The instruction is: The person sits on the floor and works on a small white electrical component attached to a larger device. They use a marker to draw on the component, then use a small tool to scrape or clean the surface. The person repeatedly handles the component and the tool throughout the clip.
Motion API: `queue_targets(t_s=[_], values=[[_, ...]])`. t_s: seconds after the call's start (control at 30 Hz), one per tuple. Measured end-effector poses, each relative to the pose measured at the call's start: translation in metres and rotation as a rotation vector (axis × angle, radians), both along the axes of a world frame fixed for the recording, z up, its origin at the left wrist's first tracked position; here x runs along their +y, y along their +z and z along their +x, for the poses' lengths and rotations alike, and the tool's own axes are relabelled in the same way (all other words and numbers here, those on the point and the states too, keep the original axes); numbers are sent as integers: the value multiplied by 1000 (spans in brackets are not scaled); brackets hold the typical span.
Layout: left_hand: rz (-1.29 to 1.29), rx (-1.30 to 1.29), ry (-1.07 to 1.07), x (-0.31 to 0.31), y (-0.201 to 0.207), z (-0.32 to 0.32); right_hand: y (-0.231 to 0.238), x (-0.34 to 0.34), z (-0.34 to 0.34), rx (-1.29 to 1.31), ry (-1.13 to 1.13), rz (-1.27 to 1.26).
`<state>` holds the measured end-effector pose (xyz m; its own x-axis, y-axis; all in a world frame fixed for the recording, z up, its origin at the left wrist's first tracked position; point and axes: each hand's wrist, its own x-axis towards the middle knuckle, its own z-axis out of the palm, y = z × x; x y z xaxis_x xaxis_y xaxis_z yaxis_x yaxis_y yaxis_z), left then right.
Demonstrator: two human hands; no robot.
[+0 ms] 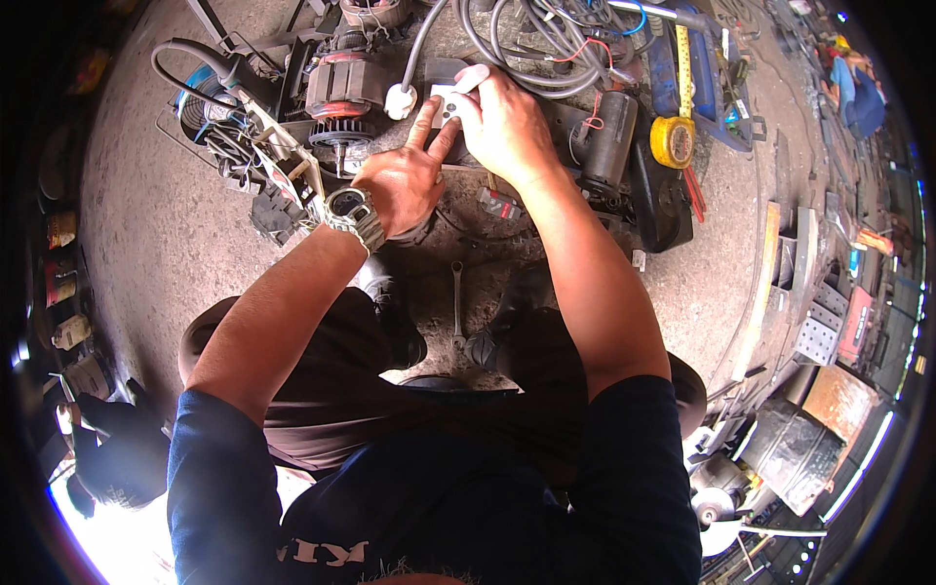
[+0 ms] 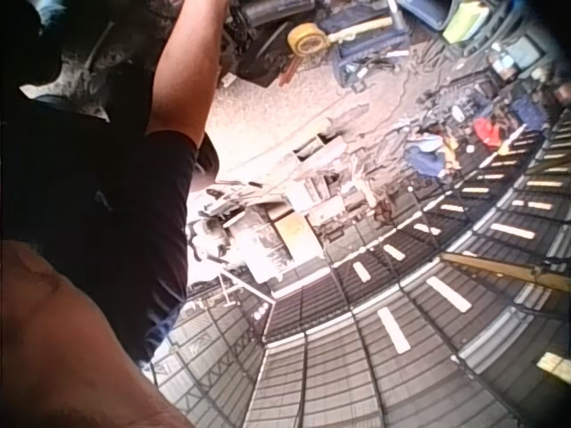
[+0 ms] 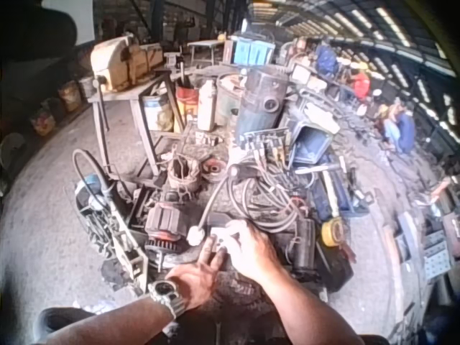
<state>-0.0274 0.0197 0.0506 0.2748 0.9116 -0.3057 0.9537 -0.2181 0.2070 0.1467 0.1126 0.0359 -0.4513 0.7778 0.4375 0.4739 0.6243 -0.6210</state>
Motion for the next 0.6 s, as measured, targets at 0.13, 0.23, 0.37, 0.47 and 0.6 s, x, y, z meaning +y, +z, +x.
queue_targets(t_s=[0.13,0.23,0.37,0.47,0.6], values=[[-6,1,-6,0,3,-1,-1,-1,2,49,7,36],[8,2,-9,-1,2,-1,-2,1,1,31,9,30],[18,12,-13,-1,2,-1,2,-2,-1,-46,-31,-7],[26,26,-21,-1,1,-1,2,-2,-1,-57,-43,-5],[10,11,-16,-1,2,-1,2,-2,-1,-38,-39,-24]])
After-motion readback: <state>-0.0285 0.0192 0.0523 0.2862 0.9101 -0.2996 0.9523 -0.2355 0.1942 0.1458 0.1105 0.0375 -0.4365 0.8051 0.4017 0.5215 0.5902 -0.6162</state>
